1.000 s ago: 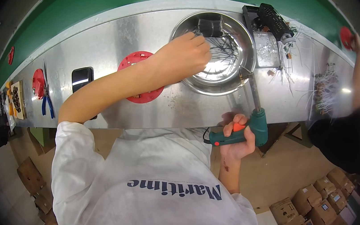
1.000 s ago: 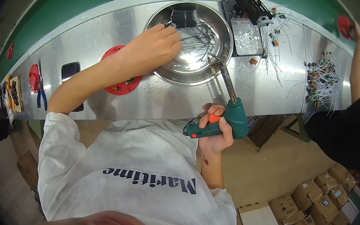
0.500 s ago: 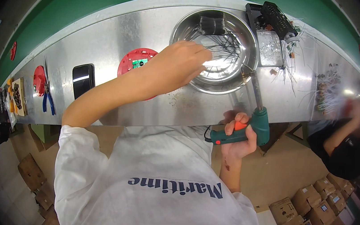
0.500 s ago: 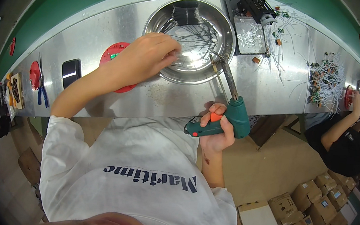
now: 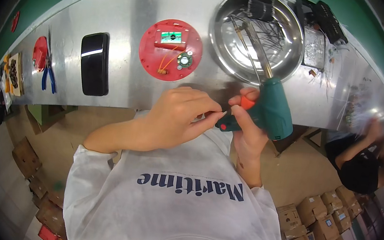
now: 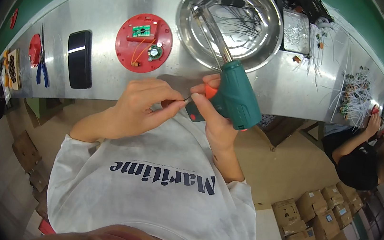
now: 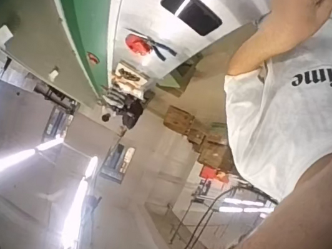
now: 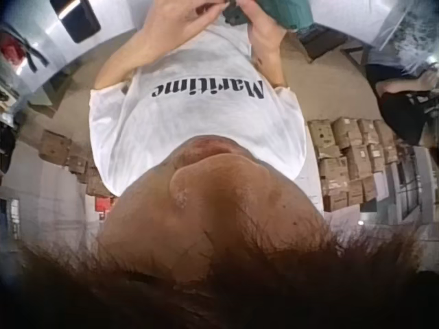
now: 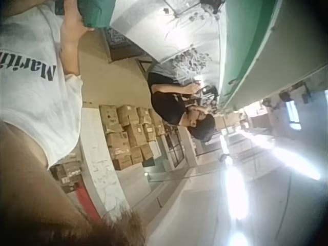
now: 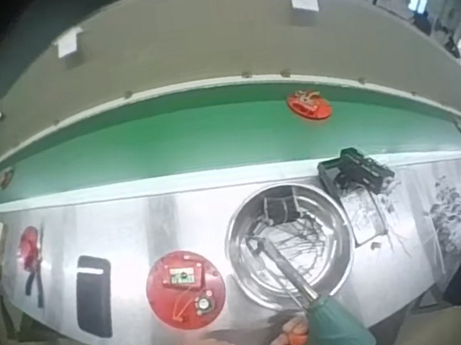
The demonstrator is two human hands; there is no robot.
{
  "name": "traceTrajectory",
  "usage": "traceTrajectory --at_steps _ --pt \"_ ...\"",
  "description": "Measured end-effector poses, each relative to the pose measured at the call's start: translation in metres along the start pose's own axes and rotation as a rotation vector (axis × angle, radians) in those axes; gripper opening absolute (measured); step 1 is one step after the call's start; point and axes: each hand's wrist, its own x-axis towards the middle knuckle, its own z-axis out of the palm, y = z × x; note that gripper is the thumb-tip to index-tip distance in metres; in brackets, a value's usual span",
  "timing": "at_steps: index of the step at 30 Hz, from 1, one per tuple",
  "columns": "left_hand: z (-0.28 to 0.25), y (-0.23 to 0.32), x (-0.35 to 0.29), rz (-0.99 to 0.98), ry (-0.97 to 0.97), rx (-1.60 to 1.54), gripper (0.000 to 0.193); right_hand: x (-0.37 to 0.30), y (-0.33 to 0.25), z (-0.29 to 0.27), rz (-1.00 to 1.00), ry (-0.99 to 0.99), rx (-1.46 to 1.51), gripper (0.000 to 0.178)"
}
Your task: Soldering wires and components to small circular circuit boards on a factory assembly line.
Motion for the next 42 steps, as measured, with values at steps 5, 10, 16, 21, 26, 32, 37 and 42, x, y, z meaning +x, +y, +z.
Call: traceTrajectory --at_steps 5,10,16,21,26,32,37,42 --pt "-0.001 -0.012 -0.019 -0.086 0.087 -0.066 0.008 0.005 0.010 0.013 0.026 -0.070 -0.080 0.041" --pt "-0.006 -0.021 -0.030 -0.020 0.149 -0.044 0.008 0.010 0.013 0.025 -0.055 -0.129 -0.121 0.044" --pt "-0.020 -0.032 -0.035 0.027 0.170 -0.002 0.012 0.013 0.009 0.031 0.006 -0.169 -0.143 0.046" --pt "-0.032 -0.047 -0.027 -0.148 0.523 0.210 0.013 0.013 0.009 0.030 0.019 -0.088 -0.091 0.043" --pt "-0.038 -0.059 -0.020 -0.192 0.373 0.362 0.008 0.013 0.010 0.030 0.047 -0.084 -0.073 0.042" --pt "-0.036 -0.057 -0.027 -0.286 0.411 -0.206 0.013 0.012 0.013 0.033 0.032 -0.095 -0.018 0.035" --pt "-0.037 -0.051 -0.037 -0.381 0.363 -0.386 0.013 0.016 0.018 0.034 0.069 -0.134 -0.032 0.046" --pt "-0.035 -0.043 -0.043 -0.367 0.323 -0.261 0.013 0.018 0.018 0.041 0.068 -0.190 -0.109 0.044"
